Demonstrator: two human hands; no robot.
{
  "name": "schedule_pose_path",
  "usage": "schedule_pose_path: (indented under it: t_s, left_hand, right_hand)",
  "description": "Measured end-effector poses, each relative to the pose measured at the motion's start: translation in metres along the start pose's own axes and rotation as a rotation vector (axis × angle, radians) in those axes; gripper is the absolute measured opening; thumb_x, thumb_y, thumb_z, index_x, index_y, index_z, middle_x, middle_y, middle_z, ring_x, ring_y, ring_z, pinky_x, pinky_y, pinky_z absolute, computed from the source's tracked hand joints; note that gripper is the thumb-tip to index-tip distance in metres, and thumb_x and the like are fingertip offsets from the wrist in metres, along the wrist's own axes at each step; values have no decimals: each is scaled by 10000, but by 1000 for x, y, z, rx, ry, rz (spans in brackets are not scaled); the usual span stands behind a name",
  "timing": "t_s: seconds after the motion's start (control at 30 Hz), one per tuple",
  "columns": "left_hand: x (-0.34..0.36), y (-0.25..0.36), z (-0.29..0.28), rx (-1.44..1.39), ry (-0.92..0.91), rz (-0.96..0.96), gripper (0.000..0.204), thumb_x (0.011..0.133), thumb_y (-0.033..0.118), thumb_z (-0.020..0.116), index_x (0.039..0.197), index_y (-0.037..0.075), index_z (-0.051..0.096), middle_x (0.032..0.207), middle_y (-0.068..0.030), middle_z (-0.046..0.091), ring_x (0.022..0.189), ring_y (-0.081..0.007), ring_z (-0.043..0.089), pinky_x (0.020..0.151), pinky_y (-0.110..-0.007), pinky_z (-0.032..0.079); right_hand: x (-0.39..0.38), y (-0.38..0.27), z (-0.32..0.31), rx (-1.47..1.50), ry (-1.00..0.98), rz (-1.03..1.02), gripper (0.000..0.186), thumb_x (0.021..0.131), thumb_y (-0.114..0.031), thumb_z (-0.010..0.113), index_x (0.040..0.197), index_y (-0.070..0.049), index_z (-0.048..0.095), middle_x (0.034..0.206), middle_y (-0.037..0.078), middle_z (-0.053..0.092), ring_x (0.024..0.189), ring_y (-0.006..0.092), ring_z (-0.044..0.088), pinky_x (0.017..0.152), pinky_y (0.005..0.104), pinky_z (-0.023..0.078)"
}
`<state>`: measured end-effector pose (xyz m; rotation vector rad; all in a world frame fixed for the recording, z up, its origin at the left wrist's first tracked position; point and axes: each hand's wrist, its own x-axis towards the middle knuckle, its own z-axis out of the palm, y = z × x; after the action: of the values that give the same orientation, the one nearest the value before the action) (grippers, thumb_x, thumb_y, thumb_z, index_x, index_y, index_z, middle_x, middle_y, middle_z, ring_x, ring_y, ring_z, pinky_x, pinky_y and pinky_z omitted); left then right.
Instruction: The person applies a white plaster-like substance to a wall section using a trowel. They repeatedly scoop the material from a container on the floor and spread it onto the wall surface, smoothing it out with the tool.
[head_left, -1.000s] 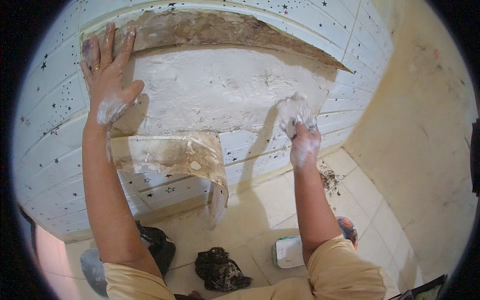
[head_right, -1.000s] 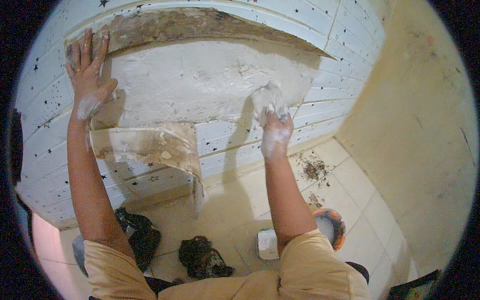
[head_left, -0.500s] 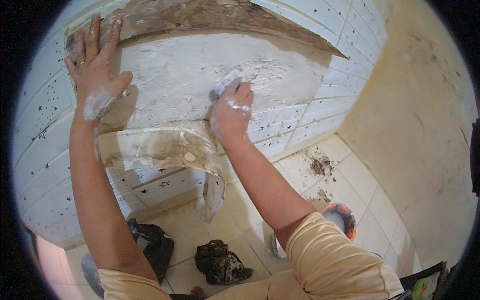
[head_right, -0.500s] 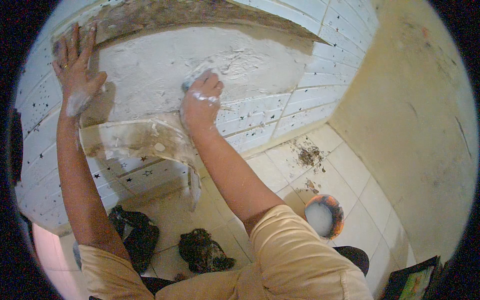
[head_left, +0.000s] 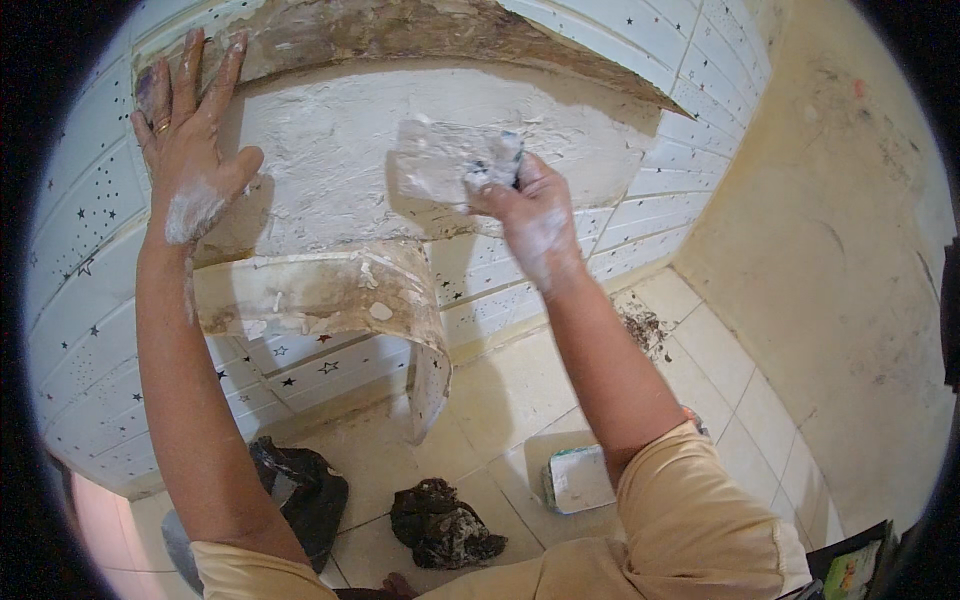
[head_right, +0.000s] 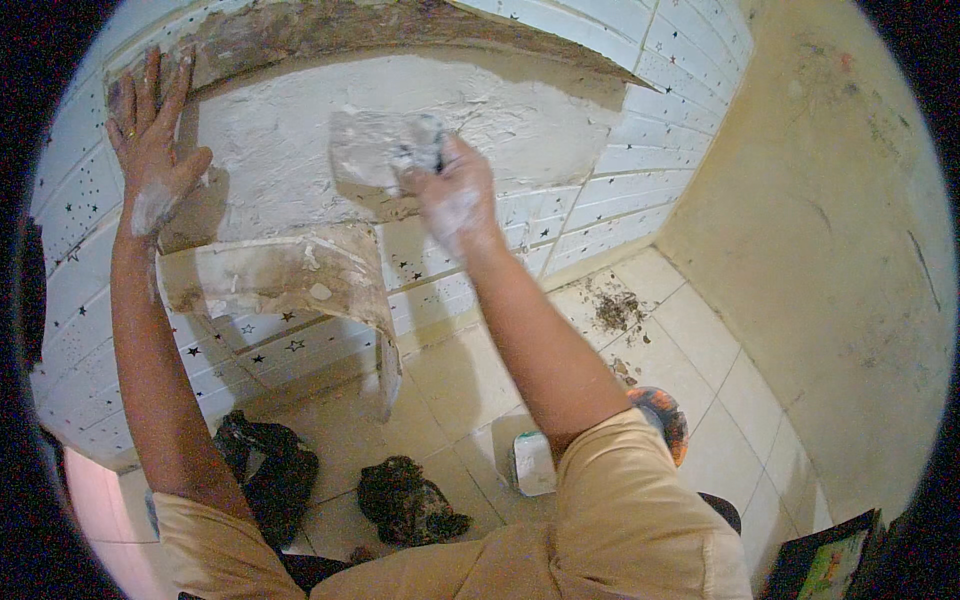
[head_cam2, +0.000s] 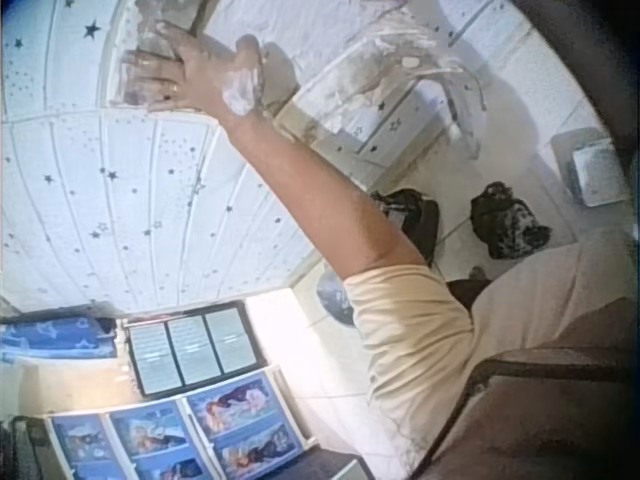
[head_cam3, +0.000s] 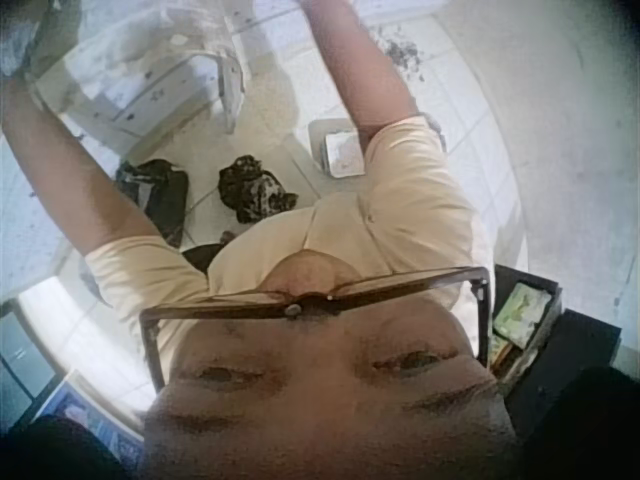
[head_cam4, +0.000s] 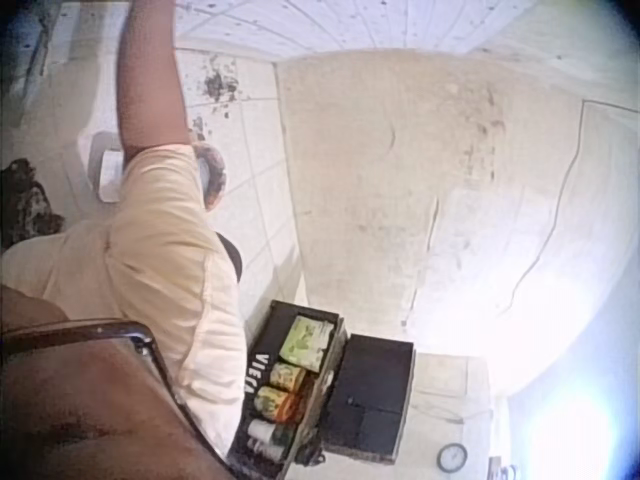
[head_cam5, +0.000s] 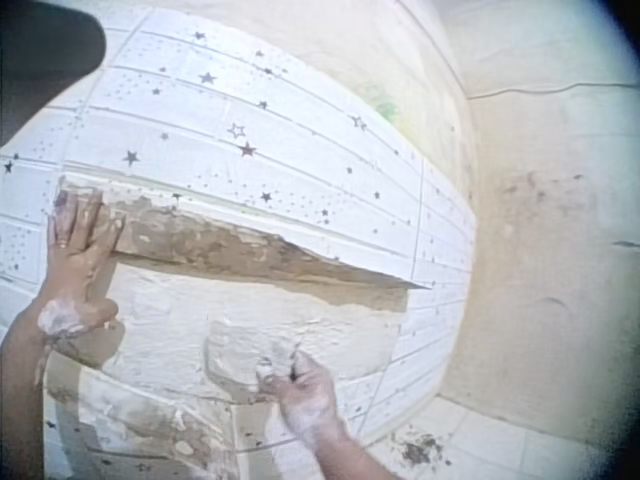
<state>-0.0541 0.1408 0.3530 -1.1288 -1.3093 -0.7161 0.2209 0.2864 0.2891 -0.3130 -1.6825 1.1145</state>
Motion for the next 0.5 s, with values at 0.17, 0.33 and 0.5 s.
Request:
schedule_pose_path:
  t_s: [0.17, 0.33, 0.5]
  left_hand:
    - [-2, 5, 10, 7, 21, -8, 967, 503, 251, 600, 1399, 438, 288, 1527, 38, 149, 1407, -304, 76, 1094, -592, 17]
    - [1, 0, 2, 28, 33, 35, 974, 497, 255, 597, 1401, 440, 284, 1526, 34, 161, 1407, -310, 78, 1100, -567, 15]
    - [1, 3, 8, 12, 48, 19, 984, 496, 243, 594, 1405, 440, 275, 1528, 35, 154, 1405, -320, 84, 1100, -565, 10]
  right_hand:
    - [47, 53, -77, -174, 43, 86, 286, 757, 36, 612, 1041, 12, 606, 857, 54, 632, 742, 132, 580, 675, 284, 498]
    - [92, 46, -128, -186, 131, 47, 190, 773, -38, 637, 962, -30, 651, 808, 13, 626, 684, 102, 538, 607, 257, 454]
    - [102, 70, -209, 181, 96, 271, 186, 860, -102, 571, 1041, -62, 591, 897, 24, 634, 743, 123, 584, 514, 241, 437]
